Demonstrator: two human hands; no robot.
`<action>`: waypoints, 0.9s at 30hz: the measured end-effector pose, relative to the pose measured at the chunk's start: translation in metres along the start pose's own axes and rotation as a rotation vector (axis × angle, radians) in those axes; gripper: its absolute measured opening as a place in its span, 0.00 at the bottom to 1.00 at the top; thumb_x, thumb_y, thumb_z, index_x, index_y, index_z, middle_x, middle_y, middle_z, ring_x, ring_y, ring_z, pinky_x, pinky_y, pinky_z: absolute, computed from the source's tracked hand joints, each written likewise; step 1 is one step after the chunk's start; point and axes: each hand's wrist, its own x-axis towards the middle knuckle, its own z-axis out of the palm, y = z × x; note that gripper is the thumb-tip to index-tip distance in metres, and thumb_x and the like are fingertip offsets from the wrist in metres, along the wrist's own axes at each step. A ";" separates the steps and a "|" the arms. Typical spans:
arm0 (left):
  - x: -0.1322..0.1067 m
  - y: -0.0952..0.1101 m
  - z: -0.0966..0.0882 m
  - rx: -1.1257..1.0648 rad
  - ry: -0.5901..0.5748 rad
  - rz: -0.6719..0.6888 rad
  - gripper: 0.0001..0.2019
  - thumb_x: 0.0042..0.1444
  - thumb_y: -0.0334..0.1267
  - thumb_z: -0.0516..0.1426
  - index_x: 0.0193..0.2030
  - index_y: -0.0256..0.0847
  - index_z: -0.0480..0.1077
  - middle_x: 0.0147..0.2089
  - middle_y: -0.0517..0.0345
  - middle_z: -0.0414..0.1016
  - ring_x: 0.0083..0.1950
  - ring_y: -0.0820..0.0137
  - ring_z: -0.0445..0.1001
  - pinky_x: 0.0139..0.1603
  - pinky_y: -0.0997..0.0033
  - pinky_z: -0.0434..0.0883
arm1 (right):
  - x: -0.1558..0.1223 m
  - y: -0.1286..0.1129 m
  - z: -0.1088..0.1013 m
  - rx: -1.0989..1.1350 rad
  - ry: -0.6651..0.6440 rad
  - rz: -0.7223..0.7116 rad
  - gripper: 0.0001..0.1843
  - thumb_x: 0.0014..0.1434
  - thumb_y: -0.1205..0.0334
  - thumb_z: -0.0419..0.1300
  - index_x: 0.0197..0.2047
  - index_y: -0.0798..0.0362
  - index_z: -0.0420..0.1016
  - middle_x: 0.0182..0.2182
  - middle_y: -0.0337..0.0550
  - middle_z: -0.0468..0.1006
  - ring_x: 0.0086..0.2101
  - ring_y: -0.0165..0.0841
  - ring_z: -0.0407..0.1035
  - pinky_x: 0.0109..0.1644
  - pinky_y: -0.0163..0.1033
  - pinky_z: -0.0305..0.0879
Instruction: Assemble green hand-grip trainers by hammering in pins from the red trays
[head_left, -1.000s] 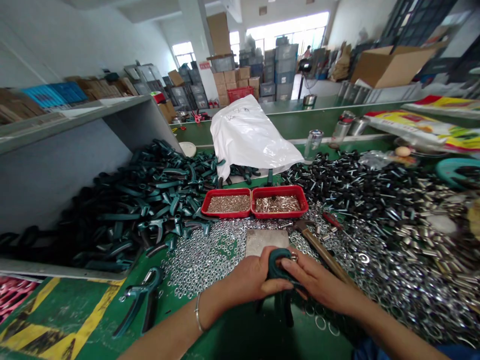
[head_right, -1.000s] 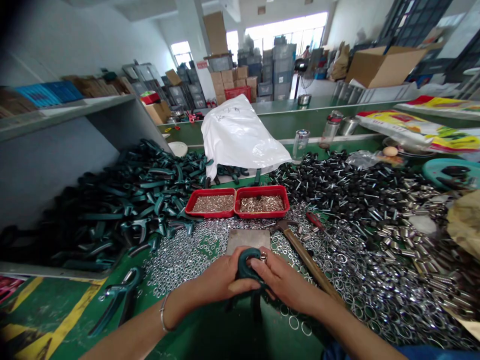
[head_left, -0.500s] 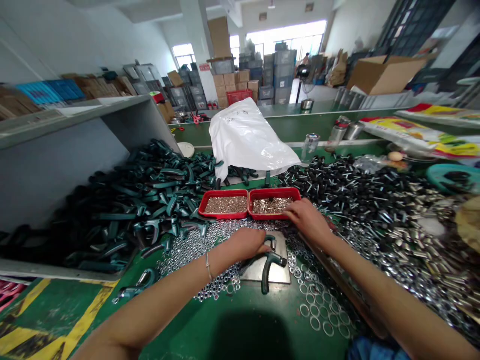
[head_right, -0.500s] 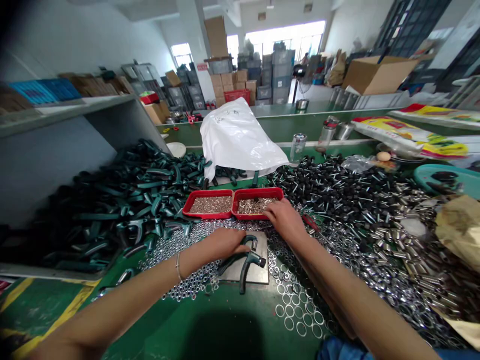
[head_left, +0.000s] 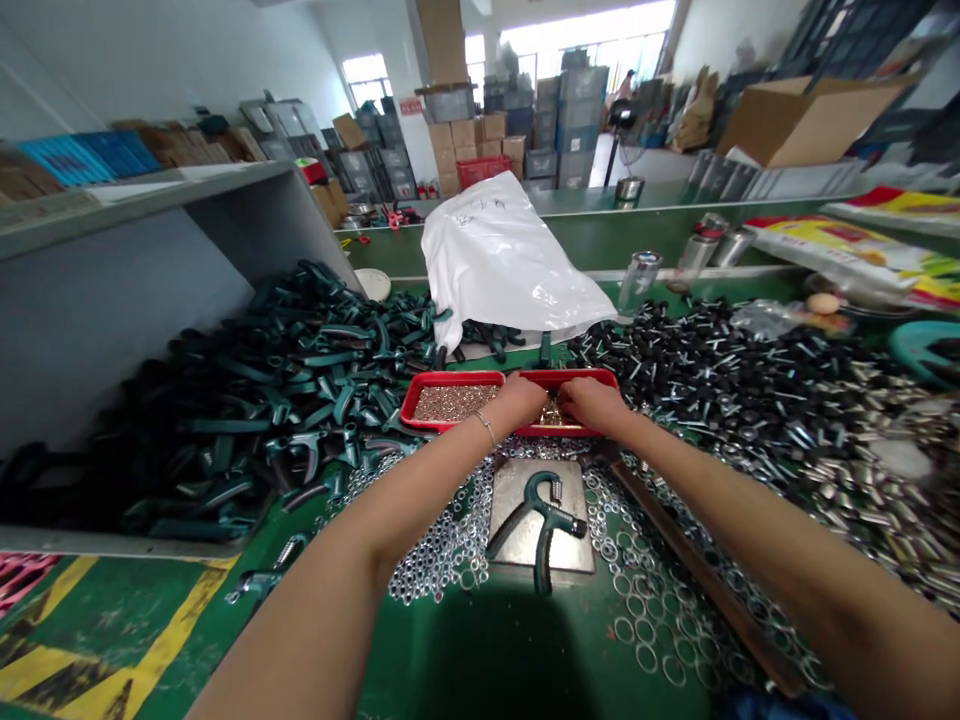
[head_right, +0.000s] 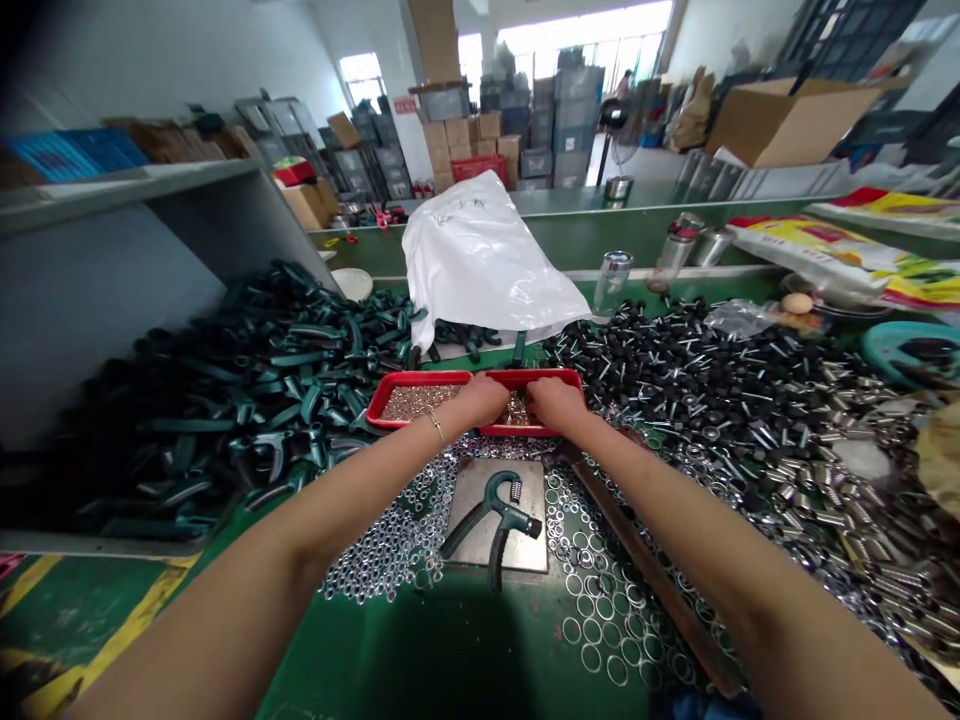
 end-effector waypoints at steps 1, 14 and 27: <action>0.000 -0.001 0.001 -0.009 0.016 -0.002 0.04 0.55 0.28 0.59 0.34 0.32 0.77 0.39 0.39 0.80 0.46 0.57 0.78 0.53 0.62 0.66 | -0.001 -0.001 0.000 0.026 0.017 -0.005 0.09 0.61 0.63 0.57 0.40 0.56 0.78 0.41 0.52 0.81 0.41 0.40 0.73 0.43 0.38 0.64; -0.089 0.010 0.012 -0.730 0.567 -0.058 0.09 0.64 0.34 0.54 0.47 0.40 0.73 0.45 0.55 0.77 0.47 0.68 0.74 0.52 0.67 0.69 | -0.103 -0.019 0.000 0.576 -0.104 -0.244 0.11 0.66 0.60 0.50 0.35 0.53 0.69 0.30 0.39 0.75 0.32 0.31 0.69 0.37 0.35 0.62; -0.169 0.028 0.040 -1.182 0.452 -0.423 0.11 0.57 0.45 0.59 0.36 0.38 0.72 0.31 0.60 0.75 0.31 0.71 0.73 0.36 0.71 0.69 | -0.102 -0.027 0.008 0.283 -0.180 -0.218 0.12 0.67 0.59 0.50 0.37 0.53 0.72 0.31 0.43 0.79 0.32 0.34 0.72 0.36 0.35 0.61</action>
